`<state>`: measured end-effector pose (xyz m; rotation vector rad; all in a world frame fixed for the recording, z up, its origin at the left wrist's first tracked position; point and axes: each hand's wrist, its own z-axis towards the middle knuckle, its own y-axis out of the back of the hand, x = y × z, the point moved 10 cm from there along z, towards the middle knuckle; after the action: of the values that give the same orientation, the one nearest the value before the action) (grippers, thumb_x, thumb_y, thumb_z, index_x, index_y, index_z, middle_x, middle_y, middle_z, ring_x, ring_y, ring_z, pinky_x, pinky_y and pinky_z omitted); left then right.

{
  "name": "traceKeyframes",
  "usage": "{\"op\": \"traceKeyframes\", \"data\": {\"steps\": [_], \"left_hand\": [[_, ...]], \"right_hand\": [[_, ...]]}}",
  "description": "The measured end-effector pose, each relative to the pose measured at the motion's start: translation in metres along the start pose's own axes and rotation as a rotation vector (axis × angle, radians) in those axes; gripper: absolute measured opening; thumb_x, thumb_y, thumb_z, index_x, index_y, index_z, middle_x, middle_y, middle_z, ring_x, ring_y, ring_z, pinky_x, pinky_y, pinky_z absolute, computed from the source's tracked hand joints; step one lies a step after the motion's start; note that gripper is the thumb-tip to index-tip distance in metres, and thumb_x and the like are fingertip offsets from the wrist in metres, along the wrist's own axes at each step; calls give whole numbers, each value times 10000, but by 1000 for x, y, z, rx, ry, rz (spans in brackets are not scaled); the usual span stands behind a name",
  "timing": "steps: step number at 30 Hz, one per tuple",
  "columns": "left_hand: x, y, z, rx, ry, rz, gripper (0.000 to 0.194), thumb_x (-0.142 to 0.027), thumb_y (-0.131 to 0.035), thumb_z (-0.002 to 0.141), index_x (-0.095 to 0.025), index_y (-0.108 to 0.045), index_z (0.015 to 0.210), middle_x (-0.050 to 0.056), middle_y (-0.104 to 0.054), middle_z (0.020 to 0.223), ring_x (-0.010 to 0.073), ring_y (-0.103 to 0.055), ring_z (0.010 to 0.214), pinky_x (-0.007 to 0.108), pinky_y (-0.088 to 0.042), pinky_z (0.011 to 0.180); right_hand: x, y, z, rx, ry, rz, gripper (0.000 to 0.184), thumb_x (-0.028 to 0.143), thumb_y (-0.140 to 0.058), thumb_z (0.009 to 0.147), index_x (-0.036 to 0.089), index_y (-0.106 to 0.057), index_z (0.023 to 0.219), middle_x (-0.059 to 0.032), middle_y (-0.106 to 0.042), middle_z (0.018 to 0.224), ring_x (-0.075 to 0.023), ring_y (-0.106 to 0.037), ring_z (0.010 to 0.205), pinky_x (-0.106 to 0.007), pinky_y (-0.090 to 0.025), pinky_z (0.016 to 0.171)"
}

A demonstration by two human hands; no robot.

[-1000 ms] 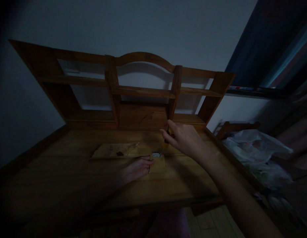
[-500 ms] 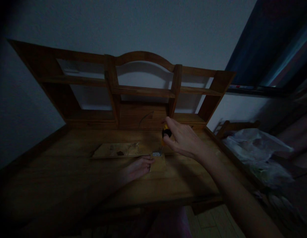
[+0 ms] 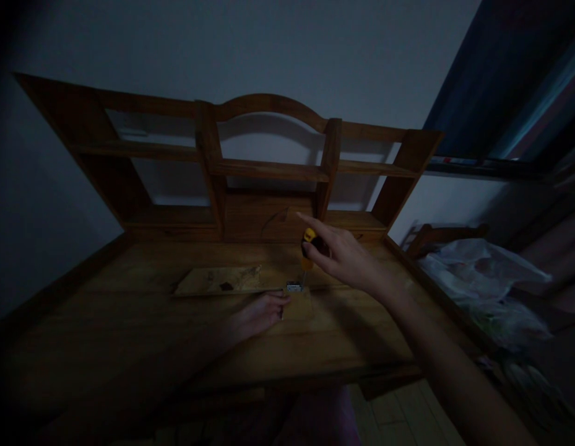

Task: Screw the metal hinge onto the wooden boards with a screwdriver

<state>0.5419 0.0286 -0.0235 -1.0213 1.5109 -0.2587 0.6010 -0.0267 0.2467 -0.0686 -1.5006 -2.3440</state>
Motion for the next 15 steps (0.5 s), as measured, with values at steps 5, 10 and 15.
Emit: {"op": "traceKeyframes", "data": {"steps": [5, 10, 15], "left_hand": [[2, -2, -1, -1, 28, -45, 122, -53, -620, 803, -137, -643, 889, 85, -663, 975, 192, -620, 927, 321, -450, 901], [2, -4, -2, 19, 29, -38, 107, -73, -627, 809, -133, -654, 894, 95, -667, 966, 210, -619, 955, 310, -445, 882], [2, -5, -3, 13, 31, -33, 118, -69, -620, 815, -144, -657, 898, 78, -670, 924, 185, -623, 887, 283, -460, 833]], "right_hand": [[-6, 3, 1, -53, -82, -97, 428, 476, -395, 982, 219, -523, 1299, -88, -683, 1034, -257, -655, 938, -374, -486, 808], [1, 3, 0, -34, 28, 50, 447, 392, -354, 1006, 272, -378, 1436, -79, -608, 1256, -228, -605, 1090, -368, -476, 887], [-10, 4, -1, -22, -78, -187, 412, 521, -457, 947, 191, -577, 1162, -86, -693, 963, -247, -665, 816, -344, -481, 703]]}}
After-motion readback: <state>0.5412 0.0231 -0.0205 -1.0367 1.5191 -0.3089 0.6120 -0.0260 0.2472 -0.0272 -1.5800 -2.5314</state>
